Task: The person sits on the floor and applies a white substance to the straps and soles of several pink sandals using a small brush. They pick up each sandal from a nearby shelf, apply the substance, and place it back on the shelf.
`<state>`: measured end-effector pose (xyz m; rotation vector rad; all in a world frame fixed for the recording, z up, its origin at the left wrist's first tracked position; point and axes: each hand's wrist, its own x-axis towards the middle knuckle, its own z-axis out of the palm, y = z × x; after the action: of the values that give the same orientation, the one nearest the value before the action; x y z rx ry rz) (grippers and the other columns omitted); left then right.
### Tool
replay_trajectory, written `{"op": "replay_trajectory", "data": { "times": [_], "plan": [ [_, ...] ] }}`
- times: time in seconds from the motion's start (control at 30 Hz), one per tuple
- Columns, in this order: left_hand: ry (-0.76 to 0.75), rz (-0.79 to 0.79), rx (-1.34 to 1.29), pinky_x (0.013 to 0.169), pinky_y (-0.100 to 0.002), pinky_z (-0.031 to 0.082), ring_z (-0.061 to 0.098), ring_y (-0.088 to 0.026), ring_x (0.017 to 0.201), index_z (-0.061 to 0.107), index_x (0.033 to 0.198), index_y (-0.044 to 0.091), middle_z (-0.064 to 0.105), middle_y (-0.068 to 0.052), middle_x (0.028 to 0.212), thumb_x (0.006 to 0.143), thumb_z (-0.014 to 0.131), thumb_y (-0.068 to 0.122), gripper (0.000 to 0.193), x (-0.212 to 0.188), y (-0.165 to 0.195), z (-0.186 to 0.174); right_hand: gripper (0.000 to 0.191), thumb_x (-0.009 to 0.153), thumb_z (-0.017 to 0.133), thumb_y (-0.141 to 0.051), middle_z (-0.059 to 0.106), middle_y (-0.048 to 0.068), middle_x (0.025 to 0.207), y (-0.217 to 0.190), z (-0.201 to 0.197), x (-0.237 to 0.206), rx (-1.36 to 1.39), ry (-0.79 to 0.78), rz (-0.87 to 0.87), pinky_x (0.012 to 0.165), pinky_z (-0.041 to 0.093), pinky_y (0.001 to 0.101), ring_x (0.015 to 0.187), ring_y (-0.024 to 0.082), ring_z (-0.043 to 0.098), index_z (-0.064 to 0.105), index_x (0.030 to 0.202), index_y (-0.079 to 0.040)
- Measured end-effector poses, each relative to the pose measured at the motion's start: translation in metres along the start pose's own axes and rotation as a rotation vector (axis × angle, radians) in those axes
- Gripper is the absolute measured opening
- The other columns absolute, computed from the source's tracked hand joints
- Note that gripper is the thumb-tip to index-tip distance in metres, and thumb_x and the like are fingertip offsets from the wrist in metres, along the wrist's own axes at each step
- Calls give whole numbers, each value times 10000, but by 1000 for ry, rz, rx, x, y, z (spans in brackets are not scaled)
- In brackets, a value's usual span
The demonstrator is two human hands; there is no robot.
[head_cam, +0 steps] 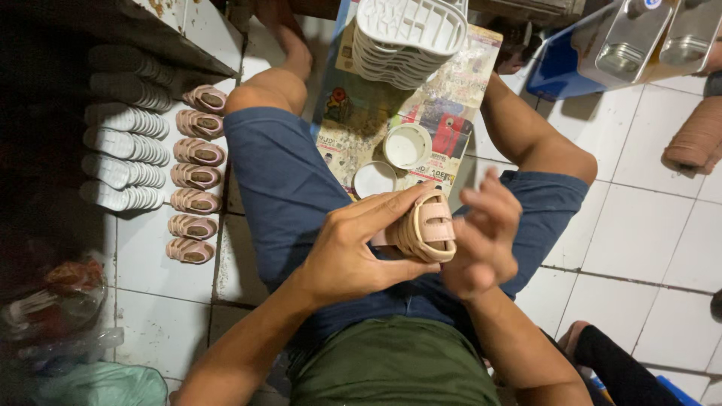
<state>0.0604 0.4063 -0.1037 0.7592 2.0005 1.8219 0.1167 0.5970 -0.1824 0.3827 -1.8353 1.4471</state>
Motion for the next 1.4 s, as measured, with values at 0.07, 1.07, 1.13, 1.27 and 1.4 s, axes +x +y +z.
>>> {"op": "replay_trajectory", "data": {
  "times": [0.07,1.07,1.13,1.27,1.4],
  "plan": [
    [-23,-32,40,1027,-328,576,723,-199,1195,559,1465,21,707,-168,1330,724,952,197,857,0,-1,0,679,1127,259,-622,538,290,1426,1,-1,0,124,-137,315,1221,333,531,1461,384,411,632,1282,-77],
    [-181,-461,-668,890,-275,576,676,-113,1004,684,1227,-73,723,-87,1098,850,849,173,479,0,-8,8,691,1100,288,-597,488,300,1322,-2,-2,11,64,-84,289,1217,350,625,1383,418,413,591,1095,23],
    [-182,-481,-671,872,-267,582,687,-108,986,686,1227,-59,734,-77,1087,837,839,184,484,-1,-9,8,713,1101,257,-599,556,290,1280,-2,-2,10,-135,-49,52,1196,388,614,1332,398,479,646,1052,-4],
    [-171,-517,-676,838,-271,583,689,-112,951,699,1187,-71,736,-79,1049,831,847,188,465,-1,-11,8,681,1064,299,-581,681,211,1147,4,-2,9,-296,67,-163,1218,411,622,1239,336,587,713,980,-47],
    [-163,-497,-672,825,-280,586,697,-120,931,703,1181,-78,739,-88,1035,856,831,183,436,-1,-17,10,685,1097,309,-587,625,231,1213,3,1,13,-84,49,48,1215,396,565,1304,353,543,732,1093,-47]
  ]
}}
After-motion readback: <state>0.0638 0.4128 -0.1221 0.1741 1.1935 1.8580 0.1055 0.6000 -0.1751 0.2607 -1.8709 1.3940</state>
